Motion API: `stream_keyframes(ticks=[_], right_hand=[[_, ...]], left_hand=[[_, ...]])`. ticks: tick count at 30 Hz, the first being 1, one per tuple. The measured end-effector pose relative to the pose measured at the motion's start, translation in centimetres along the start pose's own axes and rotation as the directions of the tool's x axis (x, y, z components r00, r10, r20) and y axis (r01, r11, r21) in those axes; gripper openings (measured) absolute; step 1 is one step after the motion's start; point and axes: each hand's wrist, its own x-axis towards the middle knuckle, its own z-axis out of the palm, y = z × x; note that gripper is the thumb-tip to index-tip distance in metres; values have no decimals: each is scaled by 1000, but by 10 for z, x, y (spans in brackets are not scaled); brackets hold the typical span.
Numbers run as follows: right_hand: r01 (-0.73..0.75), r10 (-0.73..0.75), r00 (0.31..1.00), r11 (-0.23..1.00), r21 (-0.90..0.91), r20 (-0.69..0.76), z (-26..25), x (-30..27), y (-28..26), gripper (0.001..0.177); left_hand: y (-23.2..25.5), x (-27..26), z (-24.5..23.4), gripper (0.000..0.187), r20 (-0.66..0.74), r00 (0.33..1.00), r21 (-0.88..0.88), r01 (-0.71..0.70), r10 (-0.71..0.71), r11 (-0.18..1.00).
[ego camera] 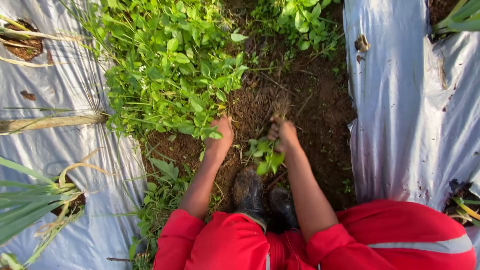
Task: Hand-weeding and loosening soil in a vegetable garden bed
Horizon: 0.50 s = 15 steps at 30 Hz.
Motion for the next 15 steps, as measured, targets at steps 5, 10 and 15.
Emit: stream_keyframes(ticks=[5, 10, 15], right_hand=[[-95, 45, 957, 982, 164, 288, 67, -17, 27, 36], [161, -106, 983, 884, -439, 148, 124, 78, 48, 54], [258, -217, 964, 631, -731, 153, 141, 136, 87, 48]], left_hand=[[1, -31, 16, 45, 119, 983, -145, 154, -137, 977], [27, -40, -13, 32, -12, 995, -154, 96, -99, 983], [19, -41, 0, 27, 48, 990, -149, 141, -135, 979]])
